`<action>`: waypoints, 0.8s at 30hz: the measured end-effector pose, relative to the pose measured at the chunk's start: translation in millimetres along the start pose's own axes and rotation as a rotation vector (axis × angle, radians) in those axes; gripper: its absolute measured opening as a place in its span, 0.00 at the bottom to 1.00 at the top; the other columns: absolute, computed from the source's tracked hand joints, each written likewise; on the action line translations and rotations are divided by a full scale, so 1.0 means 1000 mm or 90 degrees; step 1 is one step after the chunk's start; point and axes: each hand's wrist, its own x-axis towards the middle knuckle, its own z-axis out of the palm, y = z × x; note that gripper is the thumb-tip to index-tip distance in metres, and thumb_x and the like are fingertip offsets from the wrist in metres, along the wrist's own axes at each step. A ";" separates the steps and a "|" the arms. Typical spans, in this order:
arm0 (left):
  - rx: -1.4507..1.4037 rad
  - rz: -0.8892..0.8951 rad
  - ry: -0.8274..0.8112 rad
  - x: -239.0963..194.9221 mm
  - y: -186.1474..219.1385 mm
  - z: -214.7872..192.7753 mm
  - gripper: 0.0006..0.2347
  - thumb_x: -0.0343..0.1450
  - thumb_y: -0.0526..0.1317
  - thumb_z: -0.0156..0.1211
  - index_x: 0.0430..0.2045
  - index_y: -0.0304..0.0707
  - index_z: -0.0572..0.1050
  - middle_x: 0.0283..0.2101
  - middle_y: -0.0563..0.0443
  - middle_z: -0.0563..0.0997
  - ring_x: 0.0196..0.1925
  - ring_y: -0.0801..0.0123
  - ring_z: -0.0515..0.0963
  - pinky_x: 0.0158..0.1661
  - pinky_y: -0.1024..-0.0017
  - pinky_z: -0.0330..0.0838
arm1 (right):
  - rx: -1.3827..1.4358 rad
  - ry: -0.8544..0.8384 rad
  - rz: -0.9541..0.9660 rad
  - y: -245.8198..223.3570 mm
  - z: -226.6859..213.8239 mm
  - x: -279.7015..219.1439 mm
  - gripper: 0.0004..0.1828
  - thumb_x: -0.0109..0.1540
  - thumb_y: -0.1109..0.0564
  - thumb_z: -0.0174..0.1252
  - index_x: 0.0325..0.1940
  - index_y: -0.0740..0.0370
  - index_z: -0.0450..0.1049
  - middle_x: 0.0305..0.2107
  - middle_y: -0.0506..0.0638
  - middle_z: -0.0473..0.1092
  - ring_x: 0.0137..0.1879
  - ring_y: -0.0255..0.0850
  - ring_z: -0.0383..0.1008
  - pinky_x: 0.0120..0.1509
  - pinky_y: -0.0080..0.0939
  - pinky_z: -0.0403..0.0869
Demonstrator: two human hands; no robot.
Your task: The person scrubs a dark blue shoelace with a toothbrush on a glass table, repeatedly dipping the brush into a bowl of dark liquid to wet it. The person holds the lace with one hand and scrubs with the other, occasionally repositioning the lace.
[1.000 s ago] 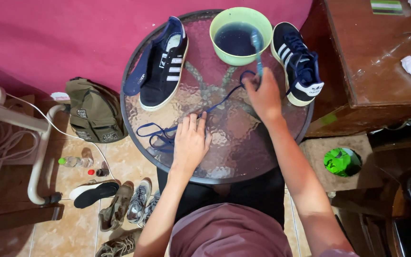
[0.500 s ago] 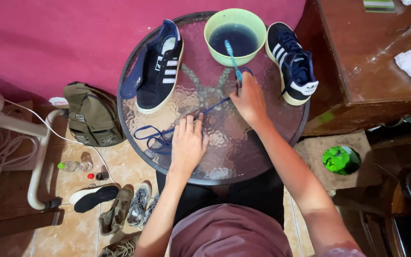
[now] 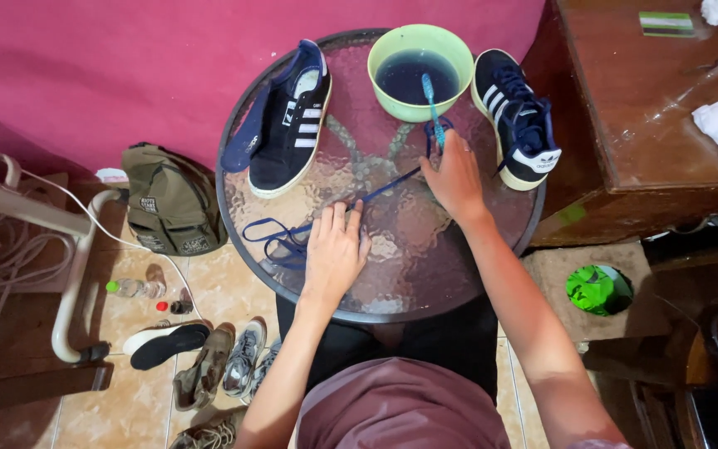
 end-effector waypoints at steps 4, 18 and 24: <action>0.005 -0.001 -0.001 -0.001 0.000 0.000 0.21 0.69 0.47 0.53 0.55 0.39 0.74 0.49 0.41 0.73 0.51 0.54 0.71 0.46 0.63 0.65 | -0.031 0.011 -0.019 0.000 0.002 0.000 0.19 0.57 0.52 0.66 0.39 0.60 0.63 0.36 0.59 0.65 0.52 0.60 0.70 0.52 0.61 0.70; -0.009 -0.013 0.005 -0.003 -0.003 0.002 0.18 0.69 0.46 0.54 0.51 0.41 0.76 0.49 0.43 0.73 0.54 0.56 0.72 0.47 0.65 0.66 | -0.181 0.171 -0.163 -0.059 -0.030 -0.070 0.30 0.68 0.47 0.61 0.65 0.72 0.67 0.24 0.61 0.76 0.26 0.53 0.79 0.30 0.51 0.75; -0.002 -0.042 0.021 -0.002 -0.003 0.002 0.16 0.69 0.47 0.53 0.45 0.37 0.74 0.46 0.43 0.73 0.50 0.57 0.72 0.44 0.66 0.66 | -0.029 -0.310 0.073 -0.107 -0.086 -0.088 0.16 0.69 0.40 0.49 0.54 0.49 0.67 0.42 0.56 0.78 0.50 0.58 0.80 0.52 0.60 0.77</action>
